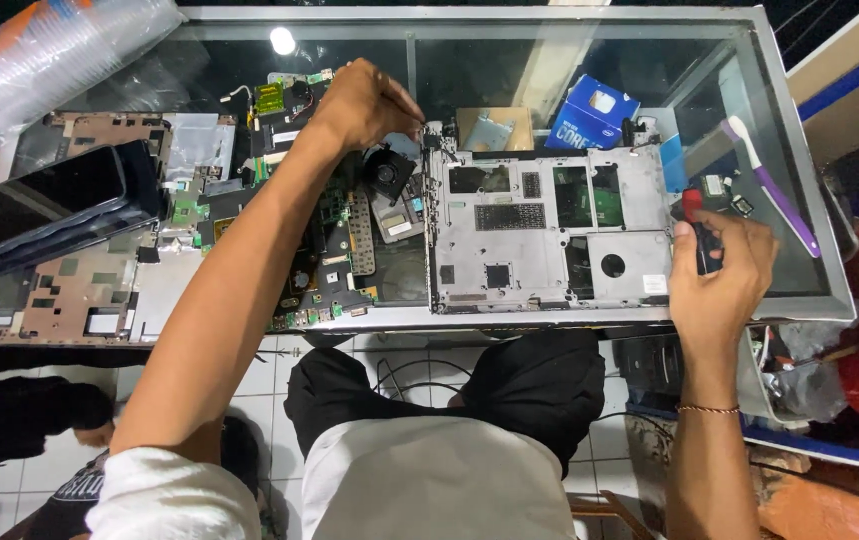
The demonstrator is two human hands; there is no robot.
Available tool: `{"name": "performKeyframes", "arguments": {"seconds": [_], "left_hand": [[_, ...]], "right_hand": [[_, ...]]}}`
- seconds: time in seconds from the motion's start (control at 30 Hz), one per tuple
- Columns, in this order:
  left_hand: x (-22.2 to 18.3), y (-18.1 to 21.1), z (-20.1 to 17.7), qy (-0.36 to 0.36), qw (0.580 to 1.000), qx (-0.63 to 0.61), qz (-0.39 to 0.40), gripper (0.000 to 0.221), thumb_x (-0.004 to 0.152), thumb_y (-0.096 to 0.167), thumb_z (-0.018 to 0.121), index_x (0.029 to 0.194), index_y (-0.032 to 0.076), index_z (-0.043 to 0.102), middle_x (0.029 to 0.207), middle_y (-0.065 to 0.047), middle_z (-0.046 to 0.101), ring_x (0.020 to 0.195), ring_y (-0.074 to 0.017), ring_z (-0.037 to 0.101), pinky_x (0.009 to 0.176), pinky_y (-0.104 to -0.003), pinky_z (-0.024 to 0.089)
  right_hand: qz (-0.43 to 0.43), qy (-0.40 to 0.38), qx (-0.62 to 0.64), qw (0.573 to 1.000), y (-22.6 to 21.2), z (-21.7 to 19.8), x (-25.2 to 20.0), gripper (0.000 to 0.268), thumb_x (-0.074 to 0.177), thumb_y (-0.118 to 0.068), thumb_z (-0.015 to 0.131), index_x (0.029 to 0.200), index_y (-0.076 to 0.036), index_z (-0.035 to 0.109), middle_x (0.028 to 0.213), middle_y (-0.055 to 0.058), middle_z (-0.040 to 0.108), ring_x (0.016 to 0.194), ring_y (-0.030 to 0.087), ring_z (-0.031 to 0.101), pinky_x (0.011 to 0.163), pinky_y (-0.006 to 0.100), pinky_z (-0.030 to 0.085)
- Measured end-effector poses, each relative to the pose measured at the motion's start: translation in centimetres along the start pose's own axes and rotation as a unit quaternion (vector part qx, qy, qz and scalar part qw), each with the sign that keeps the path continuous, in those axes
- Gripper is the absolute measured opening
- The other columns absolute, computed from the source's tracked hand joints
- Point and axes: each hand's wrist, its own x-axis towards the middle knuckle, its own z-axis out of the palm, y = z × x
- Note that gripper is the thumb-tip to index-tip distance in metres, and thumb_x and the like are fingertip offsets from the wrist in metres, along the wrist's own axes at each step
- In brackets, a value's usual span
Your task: The person uses a red-handled screwdriver to remove screws from a laptop chassis and then detaches a ribbon cable from the motherboard. They continue to unscrew components and manipulate the internal parts of the disassembled laptop.
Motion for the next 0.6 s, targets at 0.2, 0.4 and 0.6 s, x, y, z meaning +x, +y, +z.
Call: {"name": "performKeyframes", "arguments": {"seconds": [0.2,0.4,0.6], "left_hand": [[-0.5,0.3,-0.1,0.016,1.0,0.014,0.003,0.006,0.085,0.021,0.086,0.082,0.022,0.08,0.082,0.006,0.08,0.081,-0.0017,0.076,0.094,-0.025,0.062],[-0.5,0.9,0.2,0.036,0.999,0.021,-0.001,0.015,0.076,0.012,0.088,0.085,0.023,0.083,0.087,0.005,0.081,0.089,-0.0044,0.076,0.098,-0.022,0.061],[-1.0,1.3,0.2,0.037,0.999,0.005,-0.021,0.013,0.079,0.012,0.087,0.085,0.022,0.082,0.088,0.005,0.081,0.088,-0.004,0.079,0.095,-0.022,0.064]], "right_hand": [[-0.003,-0.004,-0.007,1.0,0.3,0.2,0.0,0.016,0.104,0.0,0.073,0.118,0.008,0.074,0.111,0.021,0.064,0.109,0.036,0.054,0.096,0.047,0.043],[0.009,-0.008,0.0,1.0,-0.2,0.0,0.0,0.017,0.105,0.001,0.071,0.12,0.009,0.073,0.111,0.021,0.064,0.111,0.037,0.052,0.089,0.046,0.046],[0.013,-0.01,0.0,1.0,-0.2,0.0,0.0,0.017,0.105,0.002,0.073,0.121,0.008,0.073,0.111,0.02,0.063,0.104,0.034,0.052,0.093,0.046,0.044]]}}
